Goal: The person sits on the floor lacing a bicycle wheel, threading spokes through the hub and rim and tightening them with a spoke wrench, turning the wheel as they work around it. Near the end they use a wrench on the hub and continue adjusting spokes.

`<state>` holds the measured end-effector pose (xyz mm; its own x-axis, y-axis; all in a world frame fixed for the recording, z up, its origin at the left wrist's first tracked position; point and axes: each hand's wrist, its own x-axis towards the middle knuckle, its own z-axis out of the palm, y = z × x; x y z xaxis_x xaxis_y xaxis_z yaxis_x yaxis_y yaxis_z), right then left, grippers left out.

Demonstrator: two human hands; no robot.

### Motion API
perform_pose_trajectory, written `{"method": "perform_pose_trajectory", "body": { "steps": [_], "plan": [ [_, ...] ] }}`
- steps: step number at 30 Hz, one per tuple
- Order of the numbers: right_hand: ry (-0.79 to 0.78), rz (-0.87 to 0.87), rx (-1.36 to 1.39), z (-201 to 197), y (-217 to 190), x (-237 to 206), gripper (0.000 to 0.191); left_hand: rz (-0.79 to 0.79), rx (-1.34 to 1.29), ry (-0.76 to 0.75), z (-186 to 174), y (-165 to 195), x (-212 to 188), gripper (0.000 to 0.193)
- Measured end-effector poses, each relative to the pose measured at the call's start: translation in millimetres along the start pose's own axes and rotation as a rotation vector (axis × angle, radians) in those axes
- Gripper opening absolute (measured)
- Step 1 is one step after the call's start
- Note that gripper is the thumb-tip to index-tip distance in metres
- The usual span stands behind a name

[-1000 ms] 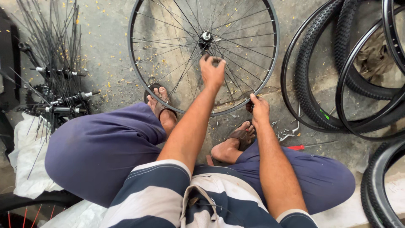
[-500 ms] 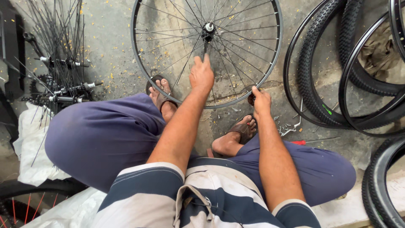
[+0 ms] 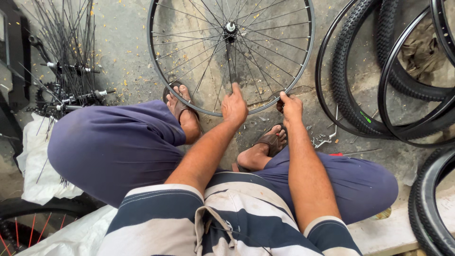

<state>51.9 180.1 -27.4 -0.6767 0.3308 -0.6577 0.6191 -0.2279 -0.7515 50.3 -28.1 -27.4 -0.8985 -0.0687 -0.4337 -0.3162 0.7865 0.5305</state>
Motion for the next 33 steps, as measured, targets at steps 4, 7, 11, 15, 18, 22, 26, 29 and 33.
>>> {"method": "perform_pose_trajectory", "body": {
  "steps": [4,7,11,15,18,22,26,29,33],
  "plan": [
    [0.018,0.011,0.006,4,-3,3,0.021,-0.107,-0.076,-0.202,-5,6,0,0.04],
    [0.037,0.007,-0.009,5,-6,2,0.022,0.016,-0.167,-0.307,-5,-5,11,0.042],
    [0.036,0.011,-0.007,5,-9,2,0.024,0.191,-0.214,-0.391,-2,-15,24,0.04],
    [-0.005,-0.072,0.041,5,-12,8,0.021,0.086,-0.417,-0.37,2,-4,31,0.036],
    [0.0,-0.085,0.132,-2,-15,14,0.012,0.039,-0.498,-0.39,4,13,36,0.028],
    [-0.013,-0.021,0.293,-18,-17,9,0.022,-0.044,-0.607,-0.433,15,35,42,0.023],
    [0.06,0.042,0.312,-27,-18,-7,0.024,-0.024,-0.553,-0.355,30,48,45,0.022],
    [0.077,0.088,0.241,-28,-19,-20,0.02,-0.055,-0.488,-0.294,37,54,47,0.02],
    [0.059,0.101,0.142,-27,-10,-28,0.021,-0.094,-0.495,-0.319,42,57,49,0.021]
  ]
}}
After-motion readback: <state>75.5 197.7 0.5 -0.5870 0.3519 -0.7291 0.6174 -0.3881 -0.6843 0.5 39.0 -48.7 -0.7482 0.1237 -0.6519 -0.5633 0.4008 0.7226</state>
